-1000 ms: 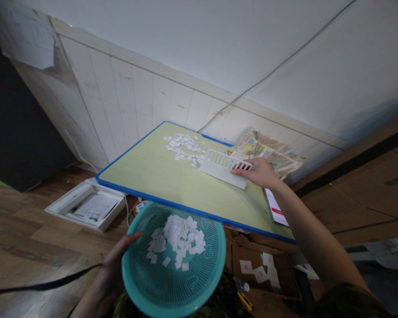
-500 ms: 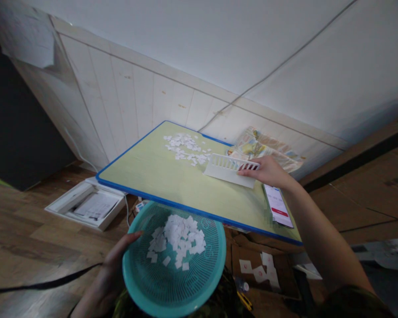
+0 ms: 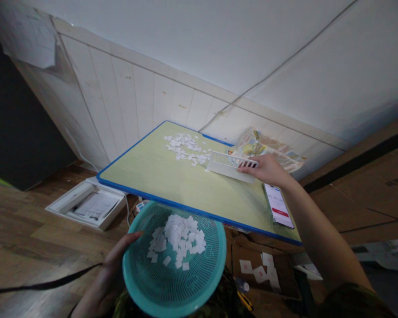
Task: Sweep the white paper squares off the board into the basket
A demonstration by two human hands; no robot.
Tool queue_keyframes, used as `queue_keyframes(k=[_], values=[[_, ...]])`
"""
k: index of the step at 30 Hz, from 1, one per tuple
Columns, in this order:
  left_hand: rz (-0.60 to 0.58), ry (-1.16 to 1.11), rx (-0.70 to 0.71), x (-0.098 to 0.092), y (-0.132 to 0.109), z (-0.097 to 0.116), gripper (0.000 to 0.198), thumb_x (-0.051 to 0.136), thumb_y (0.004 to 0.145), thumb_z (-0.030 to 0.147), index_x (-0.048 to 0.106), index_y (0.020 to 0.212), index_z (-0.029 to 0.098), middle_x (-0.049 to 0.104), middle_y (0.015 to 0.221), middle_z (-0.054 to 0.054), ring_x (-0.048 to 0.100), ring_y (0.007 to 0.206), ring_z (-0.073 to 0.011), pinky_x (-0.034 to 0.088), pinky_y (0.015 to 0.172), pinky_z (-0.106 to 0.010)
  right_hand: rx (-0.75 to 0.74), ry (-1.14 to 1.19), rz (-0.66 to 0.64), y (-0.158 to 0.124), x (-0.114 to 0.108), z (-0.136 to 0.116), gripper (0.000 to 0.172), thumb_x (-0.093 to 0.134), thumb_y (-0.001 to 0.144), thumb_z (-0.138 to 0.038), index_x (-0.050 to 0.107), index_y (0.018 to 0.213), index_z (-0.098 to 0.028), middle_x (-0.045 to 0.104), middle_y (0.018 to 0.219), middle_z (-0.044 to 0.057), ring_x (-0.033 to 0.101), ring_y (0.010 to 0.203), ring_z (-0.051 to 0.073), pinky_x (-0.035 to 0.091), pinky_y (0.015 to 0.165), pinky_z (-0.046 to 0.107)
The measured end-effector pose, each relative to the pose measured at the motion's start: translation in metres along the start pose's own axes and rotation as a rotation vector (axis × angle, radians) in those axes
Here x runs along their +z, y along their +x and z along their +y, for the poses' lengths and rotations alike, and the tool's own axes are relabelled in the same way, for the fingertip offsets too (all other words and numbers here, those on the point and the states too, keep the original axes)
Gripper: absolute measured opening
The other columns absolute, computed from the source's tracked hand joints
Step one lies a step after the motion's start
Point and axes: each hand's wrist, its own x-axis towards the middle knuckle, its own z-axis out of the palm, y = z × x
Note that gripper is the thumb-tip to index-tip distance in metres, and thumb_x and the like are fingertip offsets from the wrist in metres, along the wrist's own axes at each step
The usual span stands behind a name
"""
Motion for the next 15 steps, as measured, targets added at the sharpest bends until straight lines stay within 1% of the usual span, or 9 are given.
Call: queue_keyframes(k=[5, 8, 13, 15], values=[[0.002, -0.009, 0.001, -0.002, 0.002, -0.001, 0.034, 0.066, 0.077, 0.021, 0.069, 0.109, 0.009, 0.079, 0.072, -0.010, 0.075, 0.066, -0.0315, 0.061, 0.064, -0.041, -0.005, 0.016, -0.006, -0.002, -0.004, 0.000, 0.038, 0.063, 0.078, -0.056, 0.076, 0.085, -0.020, 0.072, 0.070, 0.003, 0.063, 0.063, 0.019, 0.038, 0.054, 0.027], [0.017, -0.010, 0.006, -0.003, 0.004, -0.002, 0.034, 0.065, 0.077, 0.020, 0.069, 0.109, 0.008, 0.079, 0.068, -0.010, 0.074, 0.063, -0.0312, 0.061, 0.061, -0.041, 0.000, 0.031, -0.010, -0.003, -0.004, 0.001, 0.039, 0.063, 0.077, -0.056, 0.076, 0.085, -0.020, 0.072, 0.071, 0.003, 0.063, 0.062, 0.018, 0.038, 0.054, 0.027], [-0.003, 0.006, 0.006, -0.010, 0.008, -0.005, 0.033, 0.068, 0.077, 0.025, 0.069, 0.107, 0.009, 0.080, 0.077, -0.011, 0.075, 0.073, -0.0311, 0.061, 0.065, -0.039, 0.000, -0.012, 0.007, 0.000, 0.000, 0.003, 0.039, 0.063, 0.077, -0.057, 0.075, 0.084, -0.021, 0.070, 0.066, 0.002, 0.061, 0.058, 0.017, 0.036, 0.053, 0.027], [-0.006, -0.027, -0.007, -0.012, 0.009, -0.006, 0.030, 0.069, 0.076, 0.024, 0.070, 0.103, 0.010, 0.080, 0.077, -0.011, 0.075, 0.071, -0.0302, 0.060, 0.063, -0.038, -0.004, -0.024, 0.011, 0.002, 0.002, 0.003, 0.040, 0.062, 0.077, -0.058, 0.075, 0.084, -0.021, 0.070, 0.066, 0.002, 0.060, 0.058, 0.017, 0.035, 0.052, 0.027]])
